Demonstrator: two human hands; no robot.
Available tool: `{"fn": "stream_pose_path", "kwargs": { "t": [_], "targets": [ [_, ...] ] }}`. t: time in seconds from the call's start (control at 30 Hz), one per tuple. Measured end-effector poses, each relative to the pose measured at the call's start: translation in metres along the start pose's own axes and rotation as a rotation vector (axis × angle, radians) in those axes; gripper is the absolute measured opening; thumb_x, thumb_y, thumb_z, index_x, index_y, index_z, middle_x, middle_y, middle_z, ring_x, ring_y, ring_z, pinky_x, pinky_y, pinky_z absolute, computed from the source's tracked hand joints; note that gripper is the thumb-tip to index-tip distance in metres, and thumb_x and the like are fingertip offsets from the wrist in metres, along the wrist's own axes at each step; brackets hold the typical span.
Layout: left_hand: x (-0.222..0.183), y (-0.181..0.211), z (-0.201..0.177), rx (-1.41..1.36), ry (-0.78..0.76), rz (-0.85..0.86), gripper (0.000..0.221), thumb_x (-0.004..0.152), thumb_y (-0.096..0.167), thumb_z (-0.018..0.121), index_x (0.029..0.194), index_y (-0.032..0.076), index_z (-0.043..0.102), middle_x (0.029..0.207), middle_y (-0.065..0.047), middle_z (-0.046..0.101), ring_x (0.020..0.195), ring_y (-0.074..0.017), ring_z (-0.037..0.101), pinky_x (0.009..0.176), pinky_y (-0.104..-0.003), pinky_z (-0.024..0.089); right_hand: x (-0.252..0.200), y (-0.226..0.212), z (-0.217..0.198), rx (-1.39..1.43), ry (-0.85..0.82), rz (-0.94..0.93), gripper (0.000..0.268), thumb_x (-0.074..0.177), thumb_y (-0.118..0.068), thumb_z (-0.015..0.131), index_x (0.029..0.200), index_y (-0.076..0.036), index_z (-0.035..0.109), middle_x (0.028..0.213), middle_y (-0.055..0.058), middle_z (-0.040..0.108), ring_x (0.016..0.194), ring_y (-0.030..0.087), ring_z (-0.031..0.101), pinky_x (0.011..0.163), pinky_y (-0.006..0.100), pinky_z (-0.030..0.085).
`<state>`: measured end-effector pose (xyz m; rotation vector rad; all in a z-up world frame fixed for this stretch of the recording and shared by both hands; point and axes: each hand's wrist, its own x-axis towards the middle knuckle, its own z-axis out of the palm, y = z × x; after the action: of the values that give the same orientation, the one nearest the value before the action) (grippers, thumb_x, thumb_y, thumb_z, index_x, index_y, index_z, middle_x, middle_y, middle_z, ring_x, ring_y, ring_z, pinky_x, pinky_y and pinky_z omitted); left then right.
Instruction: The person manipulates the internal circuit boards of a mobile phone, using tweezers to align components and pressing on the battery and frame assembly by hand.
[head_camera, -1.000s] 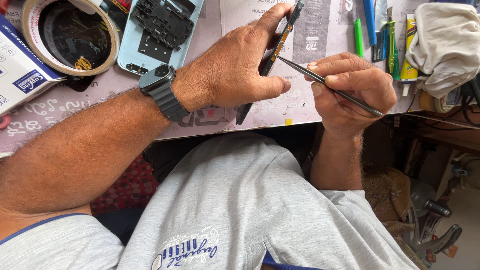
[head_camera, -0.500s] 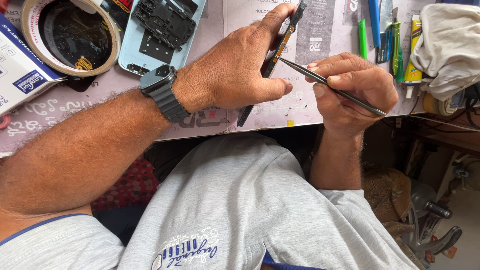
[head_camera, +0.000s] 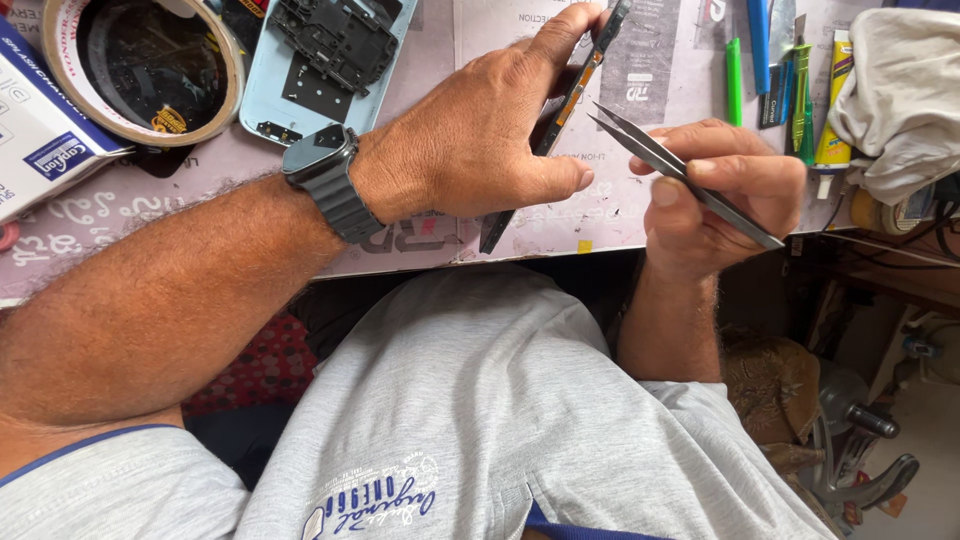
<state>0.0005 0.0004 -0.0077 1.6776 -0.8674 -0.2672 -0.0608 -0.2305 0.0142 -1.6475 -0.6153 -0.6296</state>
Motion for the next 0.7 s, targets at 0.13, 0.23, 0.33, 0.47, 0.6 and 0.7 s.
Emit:
{"fn": "stream_pose_path", "kwargs": {
  "t": [0.13, 0.23, 0.33, 0.47, 0.6, 0.7],
  "targets": [
    [0.0, 0.0, -0.001, 0.013, 0.008, 0.026, 0.103, 0.088, 0.028, 0.082, 0.159, -0.002, 0.014, 0.121, -0.024, 0.069, 0.108, -0.033, 0.075, 0.098, -0.039, 0.061, 0.005, 0.003, -0.002, 0.111, 0.082, -0.035, 0.03, 0.098, -0.024, 0.069, 0.099, -0.002, 0.049, 0.084, 0.027, 0.069, 0.066, 0.031, 0.07, 0.05, 0.038, 0.061],
    [-0.001, -0.003, -0.001, -0.036, 0.021, 0.102, 0.1, 0.088, 0.027, 0.081, 0.158, 0.001, 0.015, 0.125, -0.023, 0.068, 0.109, -0.0309, 0.075, 0.099, -0.039, 0.061, 0.008, -0.005, -0.008, 0.145, 0.081, 0.03, 0.033, 0.1, -0.035, 0.059, 0.101, -0.003, 0.049, 0.09, 0.031, 0.068, 0.071, 0.037, 0.067, 0.062, 0.042, 0.061],
    [0.0, -0.004, -0.001, -0.058, -0.003, 0.066, 0.101, 0.089, 0.029, 0.081, 0.16, 0.003, 0.015, 0.124, -0.02, 0.067, 0.105, -0.0261, 0.077, 0.093, -0.037, 0.06, 0.011, -0.009, -0.01, 0.123, 0.023, 0.063, 0.028, 0.101, -0.031, 0.049, 0.102, -0.004, 0.046, 0.096, 0.035, 0.064, 0.076, 0.043, 0.063, 0.076, 0.044, 0.062],
    [0.0, -0.003, -0.003, -0.053, 0.021, 0.041, 0.091, 0.092, 0.032, 0.083, 0.156, 0.005, 0.023, 0.121, -0.017, 0.066, 0.102, -0.0234, 0.074, 0.088, -0.036, 0.064, 0.004, -0.012, -0.008, 0.075, 0.05, 0.19, 0.02, 0.093, -0.022, 0.044, 0.101, -0.003, 0.047, 0.079, 0.025, 0.064, 0.061, 0.035, 0.066, 0.061, 0.032, 0.065],
    [0.0, -0.004, 0.0, -0.043, 0.022, -0.053, 0.087, 0.091, 0.042, 0.087, 0.149, 0.008, 0.031, 0.119, -0.014, 0.062, 0.091, -0.0194, 0.071, 0.077, -0.033, 0.064, -0.005, -0.008, -0.014, 0.189, 0.051, 0.261, 0.016, 0.094, -0.012, 0.045, 0.103, 0.0, 0.053, 0.072, 0.016, 0.063, 0.055, 0.026, 0.062, 0.081, 0.044, 0.064],
    [0.0, -0.007, 0.003, -0.056, 0.055, -0.002, 0.107, 0.099, 0.058, 0.088, 0.162, 0.006, 0.019, 0.116, -0.012, 0.066, 0.096, -0.0198, 0.072, 0.081, -0.034, 0.065, -0.011, -0.018, -0.011, 0.158, 0.031, 0.386, 0.015, 0.097, 0.0, 0.055, 0.11, 0.002, 0.059, 0.081, 0.015, 0.063, 0.058, 0.016, 0.059, 0.064, 0.035, 0.058]
  ]
}}
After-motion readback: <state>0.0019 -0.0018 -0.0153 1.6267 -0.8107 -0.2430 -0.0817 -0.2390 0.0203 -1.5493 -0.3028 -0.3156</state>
